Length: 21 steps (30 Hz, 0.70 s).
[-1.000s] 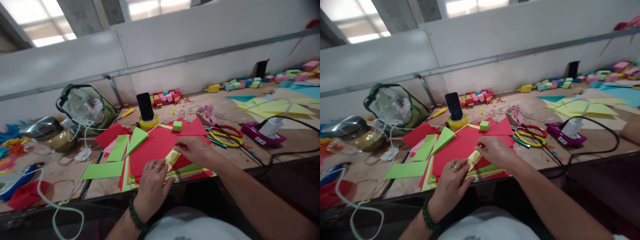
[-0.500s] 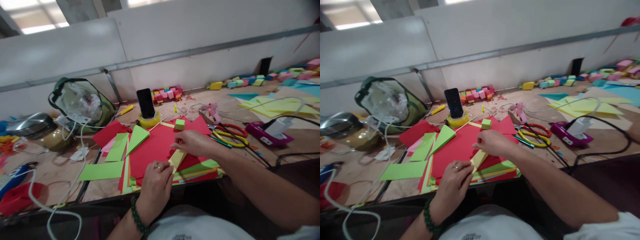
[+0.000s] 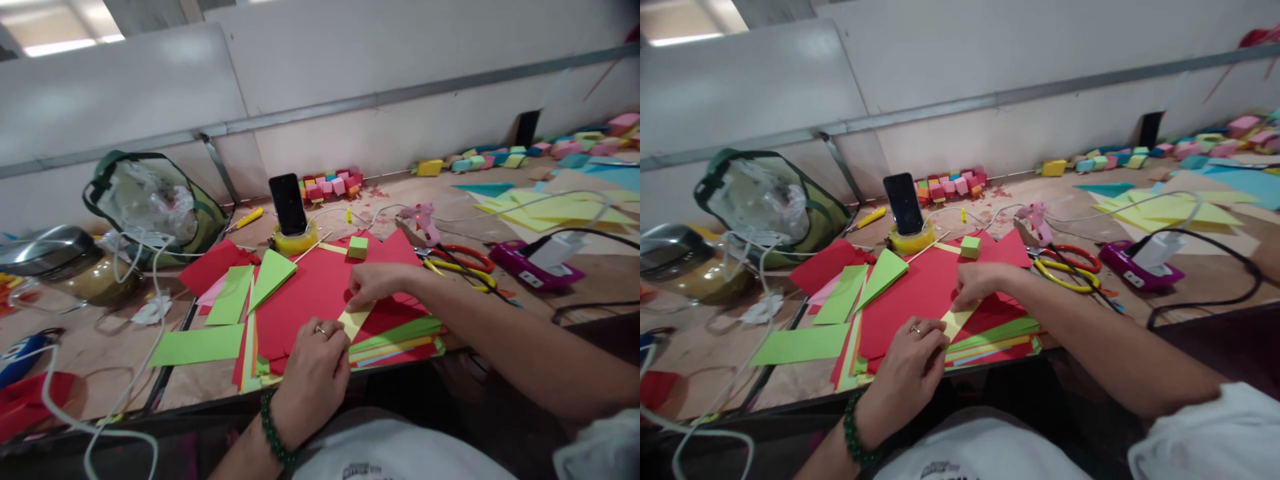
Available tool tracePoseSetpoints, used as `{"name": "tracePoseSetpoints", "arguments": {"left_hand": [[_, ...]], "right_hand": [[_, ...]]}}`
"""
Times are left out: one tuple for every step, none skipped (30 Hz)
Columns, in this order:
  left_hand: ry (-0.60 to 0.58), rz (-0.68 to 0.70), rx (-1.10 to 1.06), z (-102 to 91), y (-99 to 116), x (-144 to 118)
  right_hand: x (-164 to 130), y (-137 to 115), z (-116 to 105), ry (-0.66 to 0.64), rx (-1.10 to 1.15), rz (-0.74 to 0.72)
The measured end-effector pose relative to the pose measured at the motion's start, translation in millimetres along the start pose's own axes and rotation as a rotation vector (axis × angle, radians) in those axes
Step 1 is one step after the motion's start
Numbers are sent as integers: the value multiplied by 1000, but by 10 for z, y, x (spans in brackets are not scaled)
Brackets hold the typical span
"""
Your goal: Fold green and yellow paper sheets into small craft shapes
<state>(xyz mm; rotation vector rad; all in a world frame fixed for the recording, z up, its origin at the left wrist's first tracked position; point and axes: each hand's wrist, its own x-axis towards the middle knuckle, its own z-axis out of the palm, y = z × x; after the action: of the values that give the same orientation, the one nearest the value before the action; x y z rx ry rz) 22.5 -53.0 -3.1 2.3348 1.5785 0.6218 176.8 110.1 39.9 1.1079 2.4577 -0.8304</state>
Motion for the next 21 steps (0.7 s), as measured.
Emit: {"name": "tracePoseSetpoints", "arguments": {"left_hand": [[6,-4,-23,2,-8,2],[10,-6,-39,2,-15,6],[13,-5,-48,0,-22,11],[11,1,-51,-4,-28,19],[8,7,-49,-10,-32,27],[3,14,-46,-18,-35,37],[-5,18,-40,-26,-37,46],[-13,20,-32,-34,-37,54],[-20,20,-22,-41,-36,58],[-28,18,-10,-46,-34,59],[-32,17,4,-49,-33,57],[-36,16,16,-49,-31,51],[-38,16,27,-47,-29,43],[-35,16,36,-44,-28,35],[-31,18,43,-40,-27,27],[-27,24,46,-36,-26,22],[-25,31,49,-35,-26,18],[-24,37,53,-37,-25,17],[-22,41,60,-42,-25,19],[-19,42,68,-50,-25,22],[-16,41,75,-62,-26,27]], "right_hand": [[7,53,-23,-16,10,1],[10,96,-43,-28,17,2],[9,124,-58,-38,21,3],[8,134,-66,-45,21,6],[7,125,-66,-45,16,12],[8,98,-59,-38,6,19],[12,57,-45,-22,-7,27],[17,6,-26,-2,-22,33],[24,-45,-7,18,-36,36],[28,-90,10,33,-45,34],[31,-122,22,41,-49,30],[29,-135,27,44,-47,27],[24,-127,24,44,-43,29],[17,-98,14,45,-37,35],[9,-53,-1,51,-31,46],[1,3,-16,60,-26,61],[-7,63,-30,75,-21,74],[-14,119,-40,92,-18,82],[-24,167,-45,113,-15,90],[-40,203,-44,145,-17,99],[-66,225,-38,188,-21,111]]}}
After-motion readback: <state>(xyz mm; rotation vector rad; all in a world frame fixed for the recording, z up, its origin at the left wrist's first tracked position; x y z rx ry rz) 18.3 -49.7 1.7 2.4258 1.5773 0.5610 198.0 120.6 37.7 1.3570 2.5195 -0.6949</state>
